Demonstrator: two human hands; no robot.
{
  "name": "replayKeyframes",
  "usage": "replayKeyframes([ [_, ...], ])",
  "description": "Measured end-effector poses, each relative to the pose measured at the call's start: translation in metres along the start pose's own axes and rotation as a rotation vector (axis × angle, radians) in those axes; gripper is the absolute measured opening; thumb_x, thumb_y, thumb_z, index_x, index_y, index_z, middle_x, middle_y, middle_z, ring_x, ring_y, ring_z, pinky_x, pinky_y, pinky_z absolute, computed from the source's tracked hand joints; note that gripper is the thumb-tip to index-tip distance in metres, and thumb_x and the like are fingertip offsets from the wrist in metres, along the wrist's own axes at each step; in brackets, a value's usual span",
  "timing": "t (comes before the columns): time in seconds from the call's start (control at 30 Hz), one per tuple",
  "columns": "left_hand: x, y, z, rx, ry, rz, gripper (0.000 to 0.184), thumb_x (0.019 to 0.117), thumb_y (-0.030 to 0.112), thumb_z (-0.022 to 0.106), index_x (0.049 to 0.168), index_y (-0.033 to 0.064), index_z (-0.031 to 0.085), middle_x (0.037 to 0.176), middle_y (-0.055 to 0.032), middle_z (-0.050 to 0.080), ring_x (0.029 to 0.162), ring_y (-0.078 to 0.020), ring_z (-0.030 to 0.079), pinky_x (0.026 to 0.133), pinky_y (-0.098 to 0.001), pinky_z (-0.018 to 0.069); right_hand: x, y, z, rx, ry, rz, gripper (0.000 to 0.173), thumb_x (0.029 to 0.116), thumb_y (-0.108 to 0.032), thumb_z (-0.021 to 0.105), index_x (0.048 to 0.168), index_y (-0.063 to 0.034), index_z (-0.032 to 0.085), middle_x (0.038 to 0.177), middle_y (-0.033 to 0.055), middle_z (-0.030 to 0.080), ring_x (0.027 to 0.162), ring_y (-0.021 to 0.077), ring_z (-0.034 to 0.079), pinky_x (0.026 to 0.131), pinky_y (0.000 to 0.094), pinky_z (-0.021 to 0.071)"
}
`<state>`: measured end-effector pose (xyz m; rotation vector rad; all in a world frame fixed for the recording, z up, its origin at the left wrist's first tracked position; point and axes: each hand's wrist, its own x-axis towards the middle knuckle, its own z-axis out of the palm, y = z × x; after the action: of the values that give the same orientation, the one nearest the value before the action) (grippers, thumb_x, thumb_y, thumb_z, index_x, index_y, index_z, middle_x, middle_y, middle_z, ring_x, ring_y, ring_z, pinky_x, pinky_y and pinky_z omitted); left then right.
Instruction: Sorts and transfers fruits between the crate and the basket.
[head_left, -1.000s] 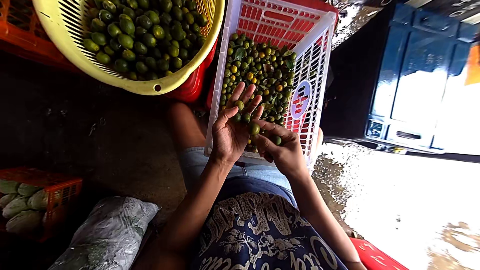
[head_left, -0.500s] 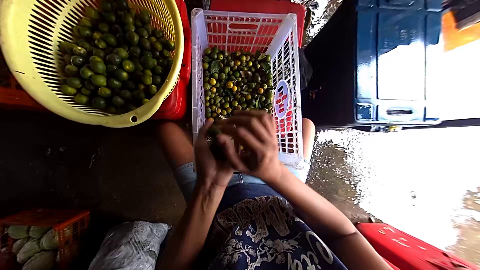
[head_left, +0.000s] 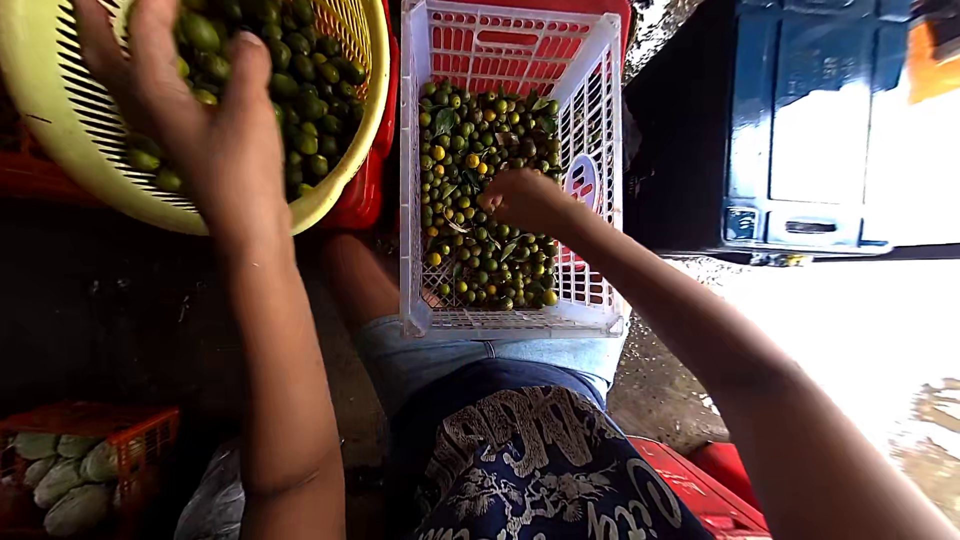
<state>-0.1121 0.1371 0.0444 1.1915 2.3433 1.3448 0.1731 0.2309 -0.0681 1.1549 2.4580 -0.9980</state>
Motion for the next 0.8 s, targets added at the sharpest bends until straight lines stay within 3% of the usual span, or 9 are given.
replayKeyframes([
  [0.1,-0.042,0.016,0.017,0.037,-0.015,0.155,0.047,0.0949,0.039,0.064,0.136,0.0156,0.063,0.163,-0.0205,0.029,0.152,-0.0313,0.025,0.122,-0.0466,0.0268,0.017,-0.01,0.04,-0.196,-0.194,-0.052,0.027,0.0943,-0.012,0.072,0.121,-0.0068,0.071,0.126,0.0184,0.067,0.113,0.0418,0.066,0.09,0.0664,0.0533],
  [0.2,-0.078,0.021,0.032,-0.079,-0.078,0.359,0.027,0.0969,0.022,0.064,0.118,0.0059,0.069,0.147,-0.0233,0.048,0.142,-0.0312,0.042,0.115,-0.0414,0.0397,0.02,-0.011,0.048,-0.236,-0.197,-0.06,0.028,0.0957,-0.005,0.067,0.123,-0.0017,0.064,0.127,0.0215,0.063,0.11,0.0447,0.066,0.087,0.0655,0.0542],
  [0.27,-0.097,0.02,0.043,-0.266,-0.205,0.394,0.018,0.0976,0.01,0.062,0.11,-0.0004,0.07,0.129,-0.0175,0.06,0.122,-0.0211,0.06,0.099,-0.0328,0.0549,0.018,0.002,0.032,-0.064,-0.064,-0.071,0.04,0.0928,-0.007,0.068,0.132,-0.0048,0.062,0.13,0.022,0.064,0.113,0.0435,0.066,0.092,0.0666,0.0533],
  [0.37,-0.117,0.015,0.06,-0.321,-0.566,0.27,0.018,0.1,0.009,0.059,0.112,-0.0018,0.068,0.109,-0.0127,0.068,0.094,-0.0129,0.071,0.082,-0.0295,0.0628,0.007,0.014,-0.007,0.329,0.205,-0.038,0.033,0.0986,-0.012,0.057,0.13,-0.0042,0.065,0.13,0.0187,0.063,0.106,0.0307,0.069,0.09,0.0509,0.0579],
  [0.47,-0.114,0.017,0.09,0.137,-1.088,0.208,0.023,0.1028,0.009,0.055,0.12,-0.0014,0.067,0.115,-0.0189,0.068,0.103,-0.0272,0.069,0.093,-0.0439,0.0562,-0.001,0.014,-0.029,0.759,0.263,0.205,0.037,0.0997,-0.023,0.046,0.131,-0.0062,0.057,0.123,0.0121,0.063,0.095,0.0203,0.068,0.077,0.0409,0.0573],
  [0.57,-0.118,0.026,0.145,0.562,-1.425,0.262,0.026,0.1005,0.009,0.059,0.124,-0.0022,0.063,0.121,-0.0231,0.065,0.116,-0.04,0.063,0.096,-0.0585,0.0511,-0.001,0.022,-0.017,0.486,0.293,0.142,0.036,0.1056,-0.028,0.056,0.129,-0.0004,0.056,0.109,0.0181,0.066,0.092,0.028,0.067,0.083,0.0485,0.0556],
  [0.67,-0.133,0.018,0.19,0.699,-1.422,0.295,0.047,0.0962,0.008,0.063,0.141,-0.0013,0.053,0.144,-0.0254,0.051,0.126,-0.0443,0.057,0.098,-0.061,0.051,-0.003,0.02,-0.002,-0.034,0.005,0.097,0.025,0.1046,-0.015,0.055,0.125,-0.0034,0.064,0.115,0.024,0.069,0.107,0.0452,0.068,0.09,0.0674,0.0527],
  [0.73,-0.137,0.004,0.209,0.696,-1.361,0.251,0.052,0.0959,0.01,0.066,0.144,-0.0008,0.051,0.152,-0.0245,0.041,0.128,-0.0445,0.055,0.097,-0.0601,0.0524,-0.009,0.01,0.004,-0.129,-0.129,0.21,0.02,0.0985,-0.004,0.059,0.116,0.0023,0.067,0.12,0.0278,0.066,0.115,0.0494,0.063,0.091,0.0692,0.0505],
  [0.8,-0.134,-0.004,0.215,0.637,-1.287,0.185,0.046,0.0956,0.015,0.071,0.136,-0.0021,0.056,0.144,-0.0226,0.049,0.121,-0.0426,0.06,0.095,-0.0596,0.0537,-0.012,0.01,0.011,-0.086,-0.128,0.267,0.016,0.0942,-0.004,0.065,0.106,0.0058,0.069,0.118,0.0278,0.066,0.114,0.0475,0.064,0.09,0.0668,0.0525],
])
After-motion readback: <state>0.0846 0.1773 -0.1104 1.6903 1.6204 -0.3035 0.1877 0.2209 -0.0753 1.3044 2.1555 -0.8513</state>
